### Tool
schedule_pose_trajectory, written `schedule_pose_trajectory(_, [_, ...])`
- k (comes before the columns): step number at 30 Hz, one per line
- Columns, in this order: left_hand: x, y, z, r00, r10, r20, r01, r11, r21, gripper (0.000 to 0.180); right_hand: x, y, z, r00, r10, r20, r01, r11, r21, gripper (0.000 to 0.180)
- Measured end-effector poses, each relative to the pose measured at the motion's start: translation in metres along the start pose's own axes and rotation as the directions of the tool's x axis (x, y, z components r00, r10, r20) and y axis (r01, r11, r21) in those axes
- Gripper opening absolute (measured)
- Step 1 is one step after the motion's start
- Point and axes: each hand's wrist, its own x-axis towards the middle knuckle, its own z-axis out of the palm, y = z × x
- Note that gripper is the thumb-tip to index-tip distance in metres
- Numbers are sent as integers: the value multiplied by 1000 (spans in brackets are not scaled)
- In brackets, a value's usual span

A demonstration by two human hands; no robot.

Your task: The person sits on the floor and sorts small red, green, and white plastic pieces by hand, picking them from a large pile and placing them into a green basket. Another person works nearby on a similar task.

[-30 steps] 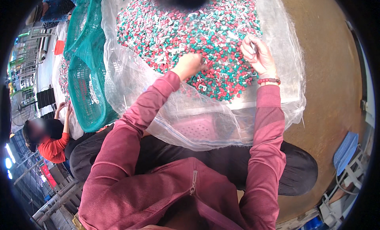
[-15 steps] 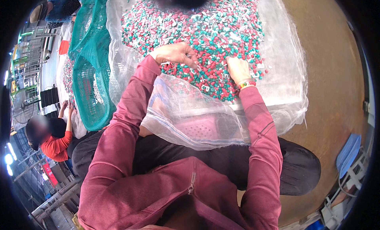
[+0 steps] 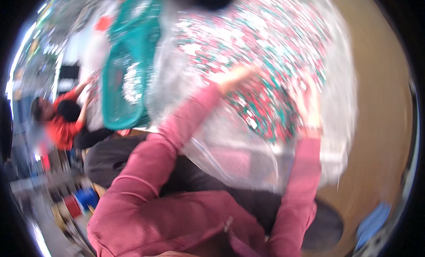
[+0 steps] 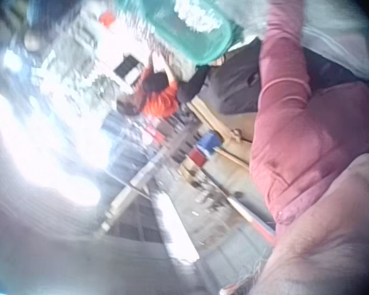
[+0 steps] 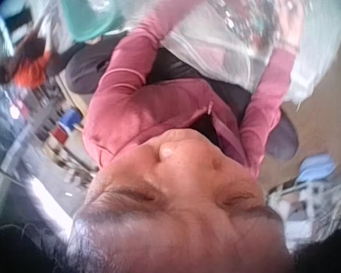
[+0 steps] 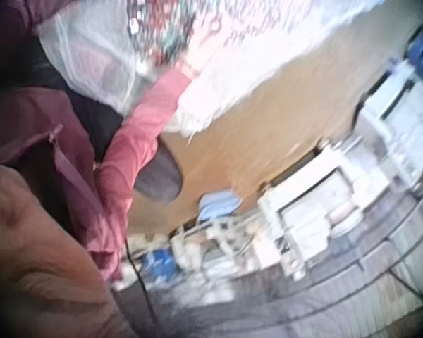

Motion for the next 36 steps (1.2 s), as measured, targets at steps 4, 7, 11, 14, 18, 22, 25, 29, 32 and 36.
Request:
schedule_pose_trajectory(4, [17,-28,63,946,250,207,154,216,-964,66,-9,12,57,826,-186,532,392,868,-306,21])
schedule_pose_trajectory(7, [38,-34,82,997,36,68,62,164,-985,66,-20,41,82,831,-240,502,543,150,-826,18])
schedule_pose_trajectory(11, [36,-31,67,977,192,-95,-120,124,-985,41,-42,64,106,456,-173,873,700,-536,-472,18])
schedule_pose_trajectory(14, [5,3,21,960,222,-169,-128,-188,-974,20,-51,45,122,306,-295,905,775,-474,-417,21])
schedule_pose_trajectory(18, [-51,113,-117,594,698,-399,-47,-465,-884,15,-54,11,124,404,-428,808,754,-344,-559,20])
schedule_pose_trajectory(22, [-120,197,-264,409,684,-604,-913,312,-264,24,-43,-15,99,563,-556,611,594,-242,-767,31])
schedule_pose_trajectory(25, [-132,202,-276,463,679,-569,-838,545,-32,31,-27,-53,52,620,-587,521,549,-149,-822,38])
schedule_pose_trajectory(29, [-78,147,-157,741,667,-73,-495,617,612,32,-14,-73,-17,945,-323,-46,-30,53,-998,23])
schedule_pose_trajectory(32, [-28,54,-44,781,233,579,-619,404,673,30,-30,-49,-52,936,-110,-336,-337,8,-942,13])
schedule_pose_trajectory(36, [1,-37,19,601,184,777,-780,-77,621,37,-32,16,-60,984,95,-148,-170,307,-936,25])
